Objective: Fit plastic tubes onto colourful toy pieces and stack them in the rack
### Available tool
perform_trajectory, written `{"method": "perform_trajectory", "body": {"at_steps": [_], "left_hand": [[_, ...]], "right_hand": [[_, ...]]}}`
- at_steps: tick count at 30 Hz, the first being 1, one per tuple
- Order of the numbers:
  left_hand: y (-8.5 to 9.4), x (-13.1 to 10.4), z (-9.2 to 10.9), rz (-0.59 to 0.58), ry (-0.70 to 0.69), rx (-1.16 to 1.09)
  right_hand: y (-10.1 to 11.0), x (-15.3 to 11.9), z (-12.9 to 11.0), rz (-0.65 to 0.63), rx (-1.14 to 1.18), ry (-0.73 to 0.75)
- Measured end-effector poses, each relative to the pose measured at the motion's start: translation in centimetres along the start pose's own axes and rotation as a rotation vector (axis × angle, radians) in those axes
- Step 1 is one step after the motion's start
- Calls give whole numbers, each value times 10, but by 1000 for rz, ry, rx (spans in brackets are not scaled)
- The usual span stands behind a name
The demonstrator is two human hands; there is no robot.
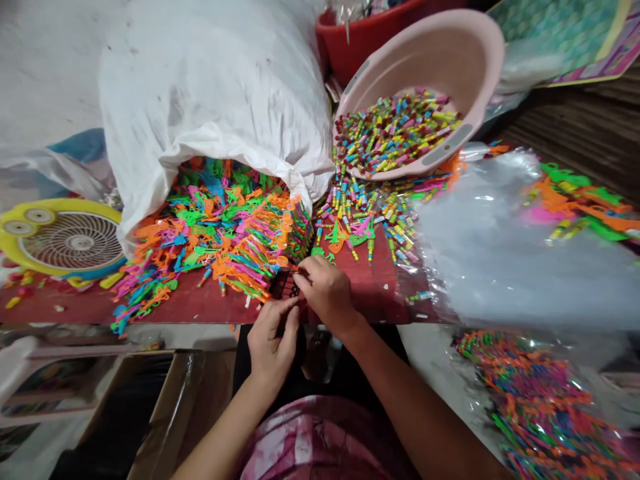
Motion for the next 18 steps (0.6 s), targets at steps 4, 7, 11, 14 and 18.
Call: {"method": "perform_trajectory", "body": {"at_steps": [4, 7, 11, 14, 18], "left_hand": [[-17, -4, -19, -152, 59, 199], [-24, -7, -20, -214, 4, 344], [-26, -9, -23, -174, -22, 399], [-28, -10, -27, -193, -12, 416], [-32, -10, -31, -302, -4, 450]], "right_hand": [[-8, 1, 0, 3, -40, 18], [-5, 5, -2, 28, -31, 27], [-1, 8, -7, 26, -5, 54], [-5, 7, -8, -11, -22, 72], [-7, 7, -11, -10, -63, 102]]}}
Point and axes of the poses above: each hand's wrist, its own x-axis towards the middle knuckle, its own y-axis out of the back of the hand, z = x × y, the point moved 8 cm from there along x, towards the middle knuckle, and after that the axes turned 11 degrees about z, right-handed, at the moved point
